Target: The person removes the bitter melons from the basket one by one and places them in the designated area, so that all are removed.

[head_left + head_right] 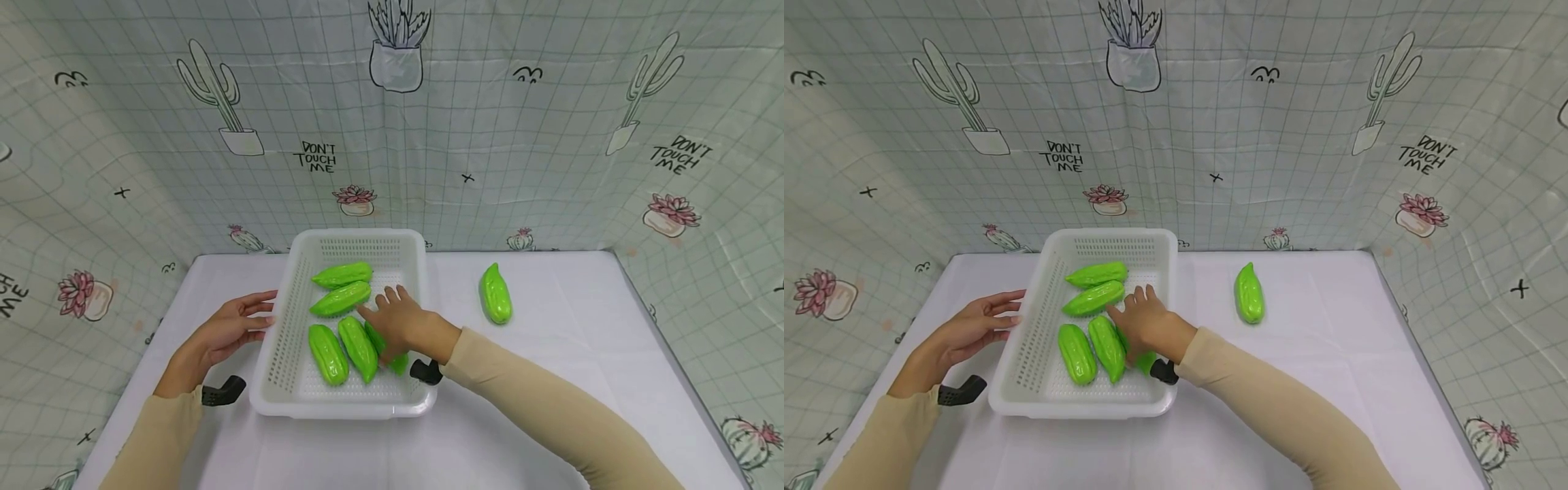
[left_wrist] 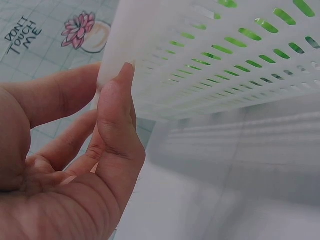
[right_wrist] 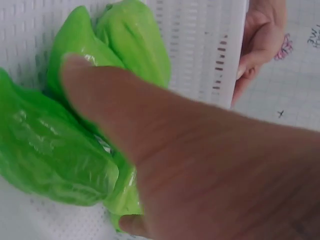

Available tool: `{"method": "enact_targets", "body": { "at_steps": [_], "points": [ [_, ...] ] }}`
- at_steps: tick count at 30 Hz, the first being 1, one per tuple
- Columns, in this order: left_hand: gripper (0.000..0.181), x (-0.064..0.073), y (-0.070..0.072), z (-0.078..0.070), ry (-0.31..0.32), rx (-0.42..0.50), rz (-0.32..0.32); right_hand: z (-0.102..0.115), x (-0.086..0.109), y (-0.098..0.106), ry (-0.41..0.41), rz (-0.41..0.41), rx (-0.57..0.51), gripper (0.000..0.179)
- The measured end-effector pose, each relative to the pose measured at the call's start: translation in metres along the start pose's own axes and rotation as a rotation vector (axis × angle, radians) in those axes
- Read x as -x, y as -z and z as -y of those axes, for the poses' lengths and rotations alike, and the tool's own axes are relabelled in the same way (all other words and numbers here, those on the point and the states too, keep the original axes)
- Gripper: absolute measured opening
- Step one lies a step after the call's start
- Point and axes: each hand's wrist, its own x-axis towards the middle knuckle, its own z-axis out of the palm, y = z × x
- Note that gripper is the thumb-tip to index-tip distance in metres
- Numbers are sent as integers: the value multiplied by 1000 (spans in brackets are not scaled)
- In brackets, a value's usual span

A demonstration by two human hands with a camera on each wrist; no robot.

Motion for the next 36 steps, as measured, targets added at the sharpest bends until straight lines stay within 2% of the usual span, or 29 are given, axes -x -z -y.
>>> {"method": "enact_targets", "body": {
  "at_steps": [5, 11, 19, 29, 36],
  "points": [
    [75, -1, -1, -1, 6, 3, -4, 1, -1, -2, -10, 59, 13, 110],
    [75, 0, 0, -2, 3, 8, 2, 3, -2, -5, -9, 96, 82, 117],
    [76, 1, 0, -1, 1, -2, 3, 9, -1, -6, -18, 123, 126, 124],
    [75, 1, -2, -2, -2, -1, 1, 9, -2, -7, -10, 129, 155, 123],
    [75, 1, -2, -2, -1, -4, 2, 7, 0, -5, -20, 136, 133, 123]
  ]
}}
